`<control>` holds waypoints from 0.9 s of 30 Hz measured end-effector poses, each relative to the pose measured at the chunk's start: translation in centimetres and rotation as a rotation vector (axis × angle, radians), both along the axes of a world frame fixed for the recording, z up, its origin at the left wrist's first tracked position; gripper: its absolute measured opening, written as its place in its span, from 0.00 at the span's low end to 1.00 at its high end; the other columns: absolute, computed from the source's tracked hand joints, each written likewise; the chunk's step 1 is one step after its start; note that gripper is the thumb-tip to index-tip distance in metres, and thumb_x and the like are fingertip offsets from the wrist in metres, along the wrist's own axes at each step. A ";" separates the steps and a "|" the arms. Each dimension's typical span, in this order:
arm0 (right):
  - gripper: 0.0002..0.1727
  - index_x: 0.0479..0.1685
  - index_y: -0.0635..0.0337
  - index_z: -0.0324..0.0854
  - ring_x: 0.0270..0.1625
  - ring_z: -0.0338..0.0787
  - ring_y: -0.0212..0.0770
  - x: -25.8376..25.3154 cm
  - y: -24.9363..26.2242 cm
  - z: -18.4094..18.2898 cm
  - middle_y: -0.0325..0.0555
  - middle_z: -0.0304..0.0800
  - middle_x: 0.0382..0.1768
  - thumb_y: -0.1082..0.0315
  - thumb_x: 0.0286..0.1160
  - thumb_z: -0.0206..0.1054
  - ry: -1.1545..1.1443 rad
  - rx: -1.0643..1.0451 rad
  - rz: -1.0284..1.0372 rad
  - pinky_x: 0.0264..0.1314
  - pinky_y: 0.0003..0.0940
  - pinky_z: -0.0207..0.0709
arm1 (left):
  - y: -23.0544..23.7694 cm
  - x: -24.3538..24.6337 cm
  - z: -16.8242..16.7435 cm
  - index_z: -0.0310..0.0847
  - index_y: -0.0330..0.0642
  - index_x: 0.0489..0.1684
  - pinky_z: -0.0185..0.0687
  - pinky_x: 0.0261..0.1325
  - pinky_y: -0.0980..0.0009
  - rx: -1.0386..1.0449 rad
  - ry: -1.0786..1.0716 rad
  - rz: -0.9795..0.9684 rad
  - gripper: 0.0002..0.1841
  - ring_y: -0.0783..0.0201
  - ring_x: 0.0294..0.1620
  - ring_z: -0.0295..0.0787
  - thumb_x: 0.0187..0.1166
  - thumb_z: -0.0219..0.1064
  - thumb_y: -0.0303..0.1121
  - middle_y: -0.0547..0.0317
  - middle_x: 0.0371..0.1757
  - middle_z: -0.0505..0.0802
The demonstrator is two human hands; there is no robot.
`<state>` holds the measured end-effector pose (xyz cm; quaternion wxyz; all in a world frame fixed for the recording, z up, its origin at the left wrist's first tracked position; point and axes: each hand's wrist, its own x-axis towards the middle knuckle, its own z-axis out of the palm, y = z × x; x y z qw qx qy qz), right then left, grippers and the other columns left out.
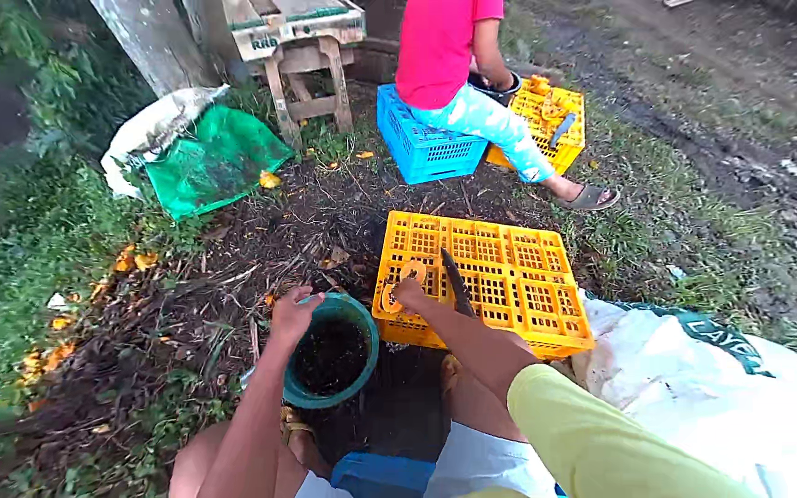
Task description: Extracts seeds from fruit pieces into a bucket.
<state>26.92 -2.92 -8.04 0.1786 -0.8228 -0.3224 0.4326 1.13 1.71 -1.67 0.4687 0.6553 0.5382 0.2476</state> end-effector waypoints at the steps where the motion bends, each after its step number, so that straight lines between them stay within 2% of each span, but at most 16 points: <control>1: 0.24 0.73 0.70 0.75 0.69 0.86 0.58 0.0 -0.1 0.0 0.68 0.79 0.72 0.59 0.91 0.54 0.005 0.011 -0.032 0.69 0.55 0.80 | -0.3 0.0 -0.2 0.77 0.31 0.71 0.81 0.65 0.48 -0.027 -0.014 0.013 0.23 0.46 0.64 0.87 0.83 0.70 0.37 0.36 0.67 0.87; 3: 0.24 0.73 0.70 0.75 0.70 0.85 0.59 0.2 -0.3 -0.7 0.68 0.78 0.72 0.58 0.92 0.54 0.039 0.045 -0.082 0.69 0.55 0.80 | -0.9 -0.4 -0.3 0.77 0.31 0.71 0.81 0.65 0.49 -0.045 -0.040 0.026 0.23 0.47 0.63 0.87 0.83 0.69 0.37 0.36 0.67 0.86; 7: 0.25 0.80 0.69 0.68 0.74 0.82 0.62 0.5 -0.2 -1.5 0.70 0.74 0.76 0.61 0.93 0.55 0.219 0.138 -0.260 0.70 0.55 0.80 | -2.4 -1.2 -0.3 0.76 0.31 0.72 0.84 0.59 0.56 -0.121 -0.162 0.099 0.22 0.51 0.59 0.88 0.86 0.66 0.37 0.37 0.65 0.87; 11: 0.26 0.80 0.68 0.67 0.68 0.85 0.63 -0.4 -0.1 -1.2 0.72 0.77 0.73 0.60 0.93 0.55 0.240 0.226 -0.332 0.65 0.56 0.83 | -3.6 -1.7 -1.3 0.72 0.33 0.76 0.85 0.56 0.55 -0.327 -0.341 0.250 0.25 0.51 0.58 0.89 0.93 0.54 0.45 0.38 0.66 0.86; 16: 0.26 0.81 0.66 0.68 0.64 0.88 0.64 -1.7 -0.6 0.5 0.71 0.77 0.72 0.57 0.93 0.54 0.260 0.261 -0.434 0.60 0.58 0.85 | -4.8 -0.1 -3.1 0.69 0.31 0.77 0.84 0.57 0.55 -0.500 -0.421 0.260 0.30 0.50 0.58 0.89 0.95 0.45 0.51 0.37 0.68 0.85; 21: 0.24 0.82 0.61 0.66 0.54 0.89 0.58 -4.1 -1.4 0.1 0.67 0.77 0.69 0.59 0.95 0.50 0.442 0.313 -0.508 0.51 0.50 0.87 | -5.4 1.5 -5.8 0.69 0.31 0.77 0.84 0.58 0.55 -0.586 -0.449 0.230 0.36 0.50 0.55 0.89 0.93 0.41 0.59 0.37 0.65 0.86; 24: 0.22 0.81 0.60 0.66 0.48 0.89 0.56 -5.6 -2.0 -0.3 0.66 0.79 0.64 0.64 0.93 0.49 0.497 0.348 -0.520 0.45 0.47 0.86 | -5.5 2.5 -7.2 0.64 0.34 0.81 0.83 0.63 0.52 -0.620 -0.452 0.190 0.40 0.48 0.61 0.87 0.91 0.39 0.63 0.38 0.70 0.83; 27: 0.22 0.81 0.60 0.65 0.46 0.89 0.54 -6.7 -2.5 -0.7 0.65 0.80 0.62 0.66 0.91 0.48 0.538 0.362 -0.547 0.43 0.46 0.86 | -5.0 4.4 -8.4 0.51 0.41 0.92 0.76 0.72 0.47 -0.679 -0.527 0.156 0.41 0.43 0.75 0.78 0.90 0.35 0.65 0.36 0.82 0.73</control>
